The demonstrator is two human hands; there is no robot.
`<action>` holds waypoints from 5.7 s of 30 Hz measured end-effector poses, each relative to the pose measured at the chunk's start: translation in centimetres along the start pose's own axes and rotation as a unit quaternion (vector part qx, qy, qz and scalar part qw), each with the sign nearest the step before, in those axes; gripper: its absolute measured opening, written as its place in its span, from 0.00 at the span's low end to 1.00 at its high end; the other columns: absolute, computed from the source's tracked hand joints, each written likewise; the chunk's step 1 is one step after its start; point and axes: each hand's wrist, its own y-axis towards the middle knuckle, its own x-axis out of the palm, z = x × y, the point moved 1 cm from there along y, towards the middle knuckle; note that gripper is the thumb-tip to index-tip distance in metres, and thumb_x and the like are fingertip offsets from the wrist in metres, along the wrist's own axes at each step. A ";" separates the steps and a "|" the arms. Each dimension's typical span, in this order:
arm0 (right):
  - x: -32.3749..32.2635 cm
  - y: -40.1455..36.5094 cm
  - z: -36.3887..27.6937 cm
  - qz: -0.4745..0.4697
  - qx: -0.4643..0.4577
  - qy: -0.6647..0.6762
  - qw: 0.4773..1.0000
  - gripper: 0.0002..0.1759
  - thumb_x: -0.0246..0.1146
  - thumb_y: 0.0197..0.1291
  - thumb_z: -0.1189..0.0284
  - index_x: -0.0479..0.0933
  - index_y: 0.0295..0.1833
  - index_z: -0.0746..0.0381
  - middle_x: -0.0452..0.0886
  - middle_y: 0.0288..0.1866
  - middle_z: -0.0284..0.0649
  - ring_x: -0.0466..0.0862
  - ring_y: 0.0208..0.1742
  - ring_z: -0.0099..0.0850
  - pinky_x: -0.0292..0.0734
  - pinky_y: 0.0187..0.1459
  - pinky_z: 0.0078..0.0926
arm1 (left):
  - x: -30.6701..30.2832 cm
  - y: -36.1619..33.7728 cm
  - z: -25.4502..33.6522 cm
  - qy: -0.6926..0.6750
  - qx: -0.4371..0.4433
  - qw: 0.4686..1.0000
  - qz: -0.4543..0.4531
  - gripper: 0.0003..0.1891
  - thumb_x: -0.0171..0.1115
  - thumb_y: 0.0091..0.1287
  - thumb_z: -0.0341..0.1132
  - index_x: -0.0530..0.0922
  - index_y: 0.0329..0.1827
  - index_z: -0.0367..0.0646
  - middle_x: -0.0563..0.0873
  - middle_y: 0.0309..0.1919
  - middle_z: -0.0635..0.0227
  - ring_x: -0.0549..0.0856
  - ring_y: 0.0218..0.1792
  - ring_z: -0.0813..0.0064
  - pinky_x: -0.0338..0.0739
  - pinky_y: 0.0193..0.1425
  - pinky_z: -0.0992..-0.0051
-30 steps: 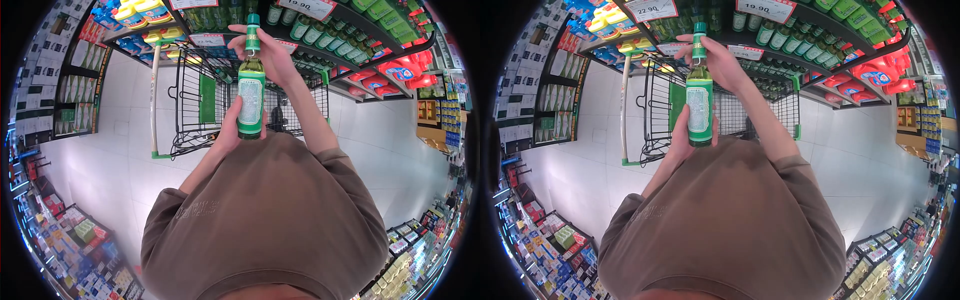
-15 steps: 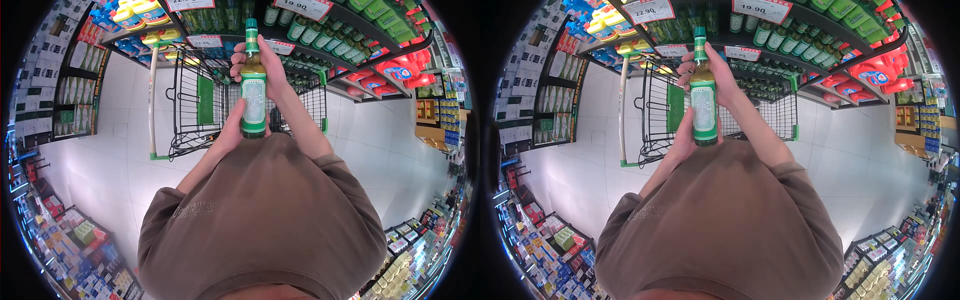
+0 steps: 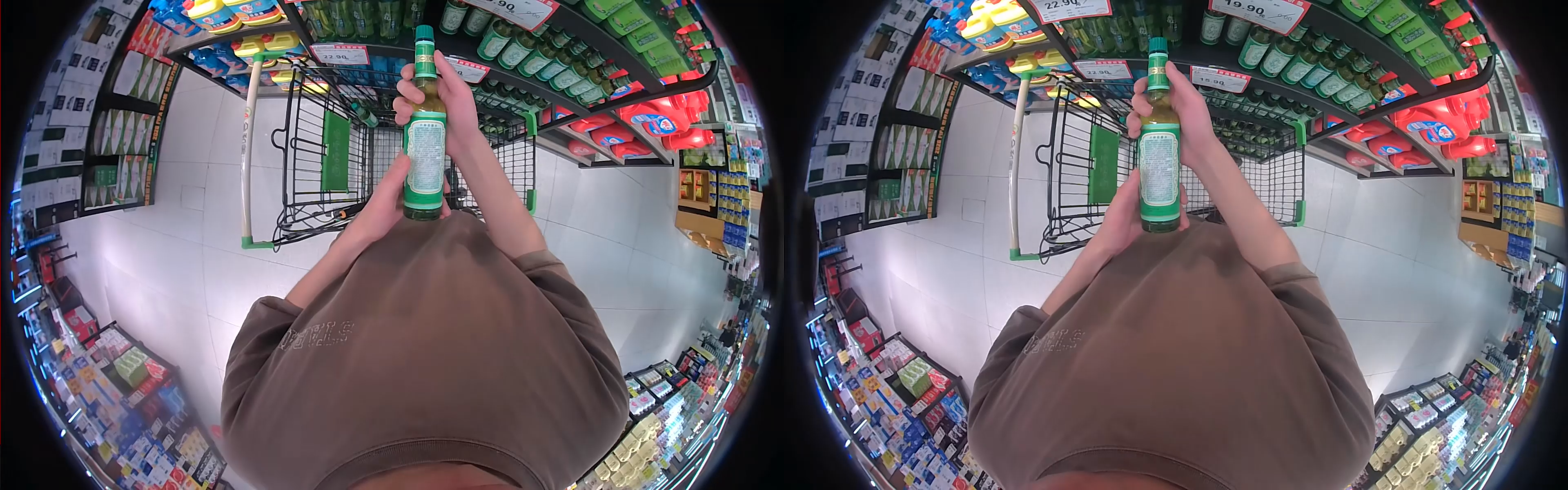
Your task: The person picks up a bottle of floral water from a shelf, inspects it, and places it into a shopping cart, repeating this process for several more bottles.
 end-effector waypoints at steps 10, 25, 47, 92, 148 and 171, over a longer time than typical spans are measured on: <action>0.2 0.1 0.2 0.002 0.008 0.003 1.000 0.24 0.41 0.71 0.49 0.67 0.40 0.60 0.64 0.23 0.31 0.69 0.25 0.28 0.69 0.30 0.27 | -0.6 0.2 0.3 -0.006 0.012 1.000 -0.020 0.22 0.39 0.74 0.49 0.57 0.62 0.43 0.79 0.43 0.56 0.85 0.37 0.62 0.81 0.44 0.65; -3.8 -4.0 5.2 -0.101 -0.118 -0.745 0.649 0.16 0.63 0.58 0.64 0.71 0.45 0.62 0.79 0.37 0.47 0.79 0.40 0.48 0.74 0.39 0.41 | -2.3 -1.8 5.4 0.503 0.030 0.832 0.232 0.16 0.53 0.70 0.43 0.72 0.44 0.35 0.78 0.19 0.63 0.77 0.21 0.77 0.70 0.26 0.75; -16.0 -4.4 12.3 -0.086 0.060 -0.697 0.710 0.24 0.60 0.62 0.63 0.68 0.61 0.62 0.75 0.54 0.49 0.74 0.57 0.45 0.71 0.56 0.39 | -12.3 2.3 -3.2 0.660 0.045 0.728 0.178 0.11 0.62 0.60 0.33 0.73 0.32 0.34 0.81 0.22 0.46 0.82 0.27 0.47 0.76 0.33 0.57; -28.9 -22.8 12.6 0.345 0.263 -0.689 0.581 0.20 0.71 0.48 0.58 0.80 0.44 0.58 0.79 0.50 0.42 0.66 0.67 0.49 0.49 0.68 0.63 | -42.6 19.2 -13.4 0.726 -0.106 0.582 0.350 0.14 0.69 0.54 0.37 0.73 0.33 0.39 0.84 0.31 0.52 0.84 0.34 0.50 0.79 0.41 0.60; -30.2 -21.8 12.6 0.339 0.260 -0.659 0.619 0.21 0.63 0.53 0.53 0.82 0.47 0.56 0.84 0.46 0.41 0.80 0.53 0.39 0.37 0.70 0.60 | -15.5 18.3 -2.9 0.436 0.272 0.811 0.278 0.13 0.63 0.56 0.26 0.74 0.44 0.37 0.77 0.38 0.61 0.81 0.35 0.72 0.79 0.42 0.74; -32.4 -22.2 14.0 0.372 0.209 -0.656 0.622 0.13 0.62 0.55 0.56 0.84 0.41 0.50 0.85 0.41 0.32 0.82 0.49 0.33 0.38 0.69 0.59 | -11.8 39.8 7.1 0.711 0.355 0.572 0.203 0.10 0.59 0.57 0.38 0.81 0.37 0.44 0.85 0.36 0.56 0.83 0.41 0.54 0.79 0.43 0.60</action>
